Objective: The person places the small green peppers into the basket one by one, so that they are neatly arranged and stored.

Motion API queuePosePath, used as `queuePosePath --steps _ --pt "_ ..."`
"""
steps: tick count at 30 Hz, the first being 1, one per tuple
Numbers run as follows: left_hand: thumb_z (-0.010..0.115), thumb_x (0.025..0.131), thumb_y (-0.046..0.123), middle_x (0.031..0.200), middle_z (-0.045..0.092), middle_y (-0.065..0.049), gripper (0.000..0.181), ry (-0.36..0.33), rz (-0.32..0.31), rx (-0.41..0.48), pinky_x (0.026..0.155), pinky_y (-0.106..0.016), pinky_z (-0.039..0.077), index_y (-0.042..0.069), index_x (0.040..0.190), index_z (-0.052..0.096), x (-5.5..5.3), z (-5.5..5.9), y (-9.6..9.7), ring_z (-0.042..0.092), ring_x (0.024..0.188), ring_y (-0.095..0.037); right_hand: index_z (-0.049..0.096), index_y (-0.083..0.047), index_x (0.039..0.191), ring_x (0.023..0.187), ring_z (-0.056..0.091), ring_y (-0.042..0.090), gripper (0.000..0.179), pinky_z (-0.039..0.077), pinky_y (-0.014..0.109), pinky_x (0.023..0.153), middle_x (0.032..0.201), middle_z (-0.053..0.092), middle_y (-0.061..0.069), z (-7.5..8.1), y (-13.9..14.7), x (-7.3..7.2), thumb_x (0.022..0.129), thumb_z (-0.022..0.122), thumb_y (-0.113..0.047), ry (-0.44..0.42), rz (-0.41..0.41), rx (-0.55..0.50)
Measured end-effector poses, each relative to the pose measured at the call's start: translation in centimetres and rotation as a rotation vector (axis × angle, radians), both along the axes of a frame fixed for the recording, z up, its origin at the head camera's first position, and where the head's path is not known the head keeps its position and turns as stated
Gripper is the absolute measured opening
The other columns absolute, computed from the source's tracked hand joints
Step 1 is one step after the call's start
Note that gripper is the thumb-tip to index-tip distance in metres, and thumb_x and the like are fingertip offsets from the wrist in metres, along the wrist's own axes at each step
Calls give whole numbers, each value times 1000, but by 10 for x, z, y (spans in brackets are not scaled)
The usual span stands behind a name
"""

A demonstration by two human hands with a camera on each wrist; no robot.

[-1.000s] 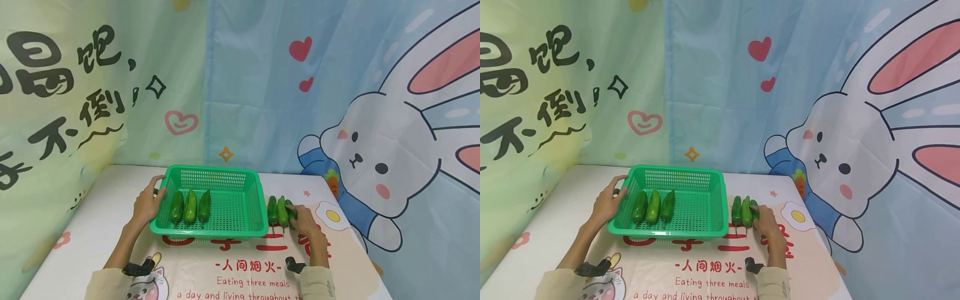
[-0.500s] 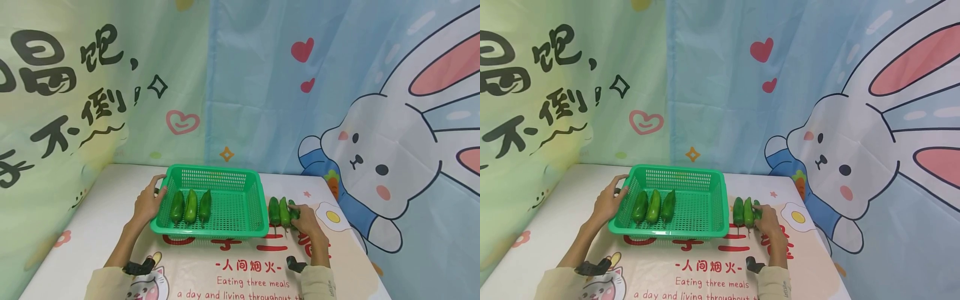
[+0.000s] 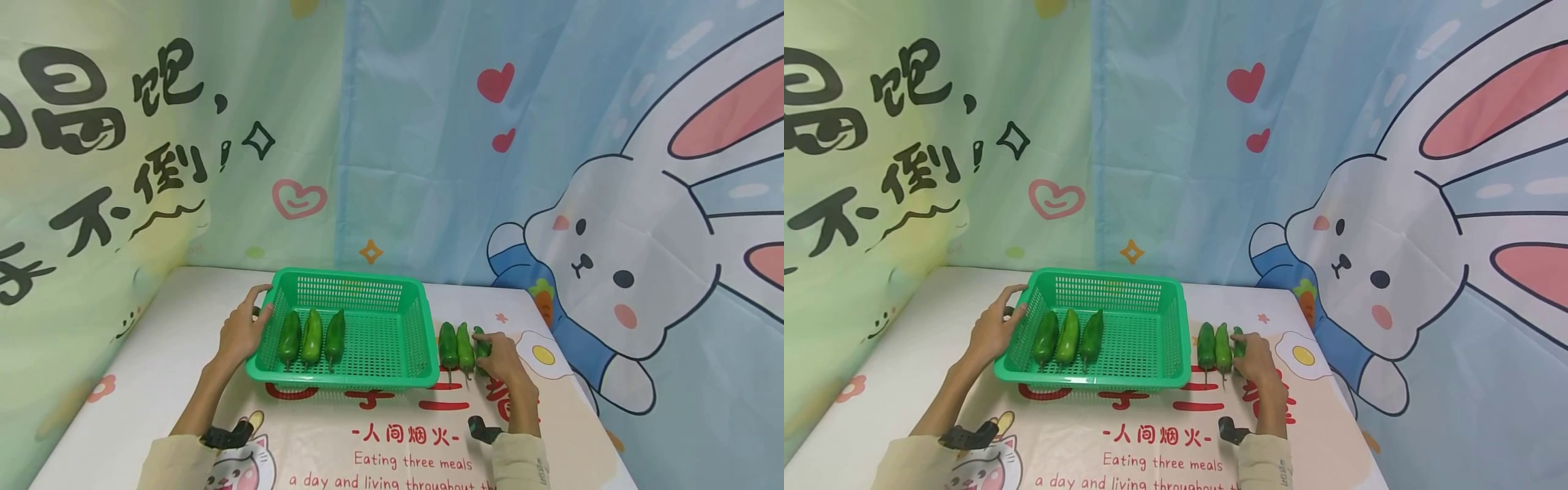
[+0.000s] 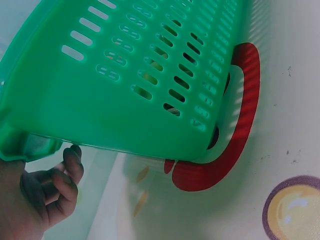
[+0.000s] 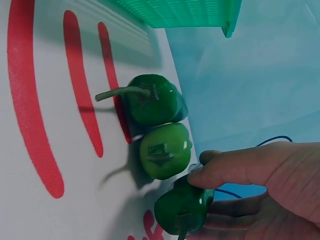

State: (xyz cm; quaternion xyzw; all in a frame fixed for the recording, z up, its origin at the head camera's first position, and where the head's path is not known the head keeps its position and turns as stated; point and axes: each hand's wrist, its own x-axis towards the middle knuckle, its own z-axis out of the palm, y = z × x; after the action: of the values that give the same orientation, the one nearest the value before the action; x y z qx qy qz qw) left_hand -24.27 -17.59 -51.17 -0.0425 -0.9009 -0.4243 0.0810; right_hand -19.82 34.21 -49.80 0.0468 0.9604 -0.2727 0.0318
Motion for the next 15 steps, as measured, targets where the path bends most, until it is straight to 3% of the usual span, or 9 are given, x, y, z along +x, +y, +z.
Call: queuePosePath --steps 15 --pt "52 117 26 112 76 -32 50 2 1 5 55 -36 49 12 164 44 3 3 1 70 71 -28 66 3 146 123 59 47 53 57 62 106 154 53 41 11 -4 3 94 75 5 -8 -25 9"
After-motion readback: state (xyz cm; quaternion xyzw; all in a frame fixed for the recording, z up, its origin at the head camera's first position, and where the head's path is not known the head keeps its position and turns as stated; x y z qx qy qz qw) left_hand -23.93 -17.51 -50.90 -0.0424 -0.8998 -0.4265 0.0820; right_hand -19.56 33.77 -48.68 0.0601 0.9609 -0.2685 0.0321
